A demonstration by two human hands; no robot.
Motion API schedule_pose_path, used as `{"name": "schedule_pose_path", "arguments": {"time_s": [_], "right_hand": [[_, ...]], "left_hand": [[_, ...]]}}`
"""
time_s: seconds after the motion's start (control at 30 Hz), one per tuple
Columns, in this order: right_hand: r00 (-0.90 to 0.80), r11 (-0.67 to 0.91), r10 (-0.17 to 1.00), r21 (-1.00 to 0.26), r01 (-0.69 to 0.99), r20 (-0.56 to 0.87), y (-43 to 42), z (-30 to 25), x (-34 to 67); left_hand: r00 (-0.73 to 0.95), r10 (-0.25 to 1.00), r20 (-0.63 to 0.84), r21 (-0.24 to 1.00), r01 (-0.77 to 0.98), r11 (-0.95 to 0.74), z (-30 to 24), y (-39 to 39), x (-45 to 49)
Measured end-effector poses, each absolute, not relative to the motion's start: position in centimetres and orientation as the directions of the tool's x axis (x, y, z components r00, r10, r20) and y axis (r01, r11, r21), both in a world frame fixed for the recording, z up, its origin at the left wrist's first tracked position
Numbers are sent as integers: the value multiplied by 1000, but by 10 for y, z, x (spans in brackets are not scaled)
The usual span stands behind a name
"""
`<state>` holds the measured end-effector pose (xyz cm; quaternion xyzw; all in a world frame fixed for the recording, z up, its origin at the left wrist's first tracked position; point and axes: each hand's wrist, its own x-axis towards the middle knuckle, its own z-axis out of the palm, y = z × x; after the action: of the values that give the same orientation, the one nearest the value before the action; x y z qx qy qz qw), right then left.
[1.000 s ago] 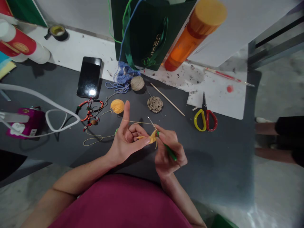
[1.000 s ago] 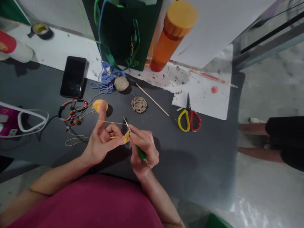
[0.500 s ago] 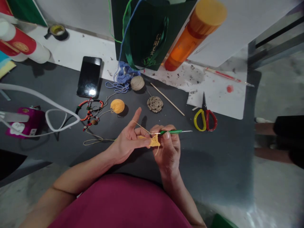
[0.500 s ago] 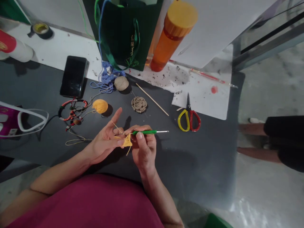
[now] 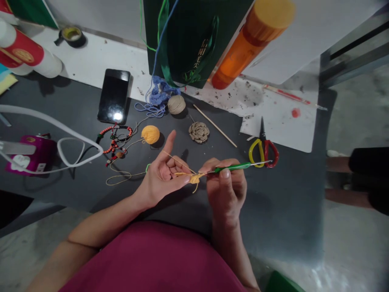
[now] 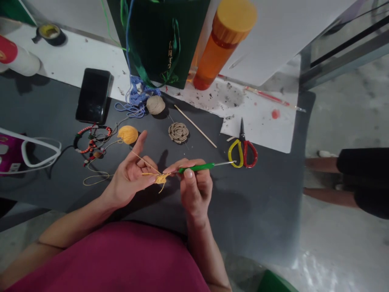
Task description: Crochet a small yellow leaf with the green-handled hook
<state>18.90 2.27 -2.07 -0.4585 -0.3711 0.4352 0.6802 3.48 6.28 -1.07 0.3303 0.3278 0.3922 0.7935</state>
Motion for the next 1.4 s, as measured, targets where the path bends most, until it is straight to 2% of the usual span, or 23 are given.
{"name": "schedule_pose_path", "arguments": {"time_s": [0.27, 0.57, 0.87, 1.03, 1.13, 1.2, 1.33, 1.4], "right_hand": [[352, 275, 904, -960, -41, 244, 22, -22, 194], [342, 325, 877, -941, 92, 337, 17, -25, 199], [252, 406, 855, -887, 221, 454, 18, -18, 199], [169, 443, 835, -821, 361, 524, 14, -21, 198], [174, 444, 827, -812, 378, 534, 12, -23, 197], [195, 436, 832, -829, 352, 520, 12, -24, 196], [226, 399, 840, -844, 357, 493, 11, -26, 192], [212, 399, 830, -815, 420, 515, 10, -27, 188]], "left_hand": [[420, 874, -246, 857, -328, 399, -5, 64, 34], [377, 891, -252, 881, -293, 372, -4, 64, 34], [342, 901, -267, 903, -237, 357, -5, 65, 34], [280, 917, -284, 930, -153, 335, -5, 63, 36], [208, 959, -195, 979, -23, 204, -6, 57, 36], [165, 984, -63, 995, 91, 48, -8, 54, 36], [195, 957, 216, 924, 277, -265, -15, 51, 33], [215, 935, 281, 893, 300, -337, -18, 51, 32]]}}
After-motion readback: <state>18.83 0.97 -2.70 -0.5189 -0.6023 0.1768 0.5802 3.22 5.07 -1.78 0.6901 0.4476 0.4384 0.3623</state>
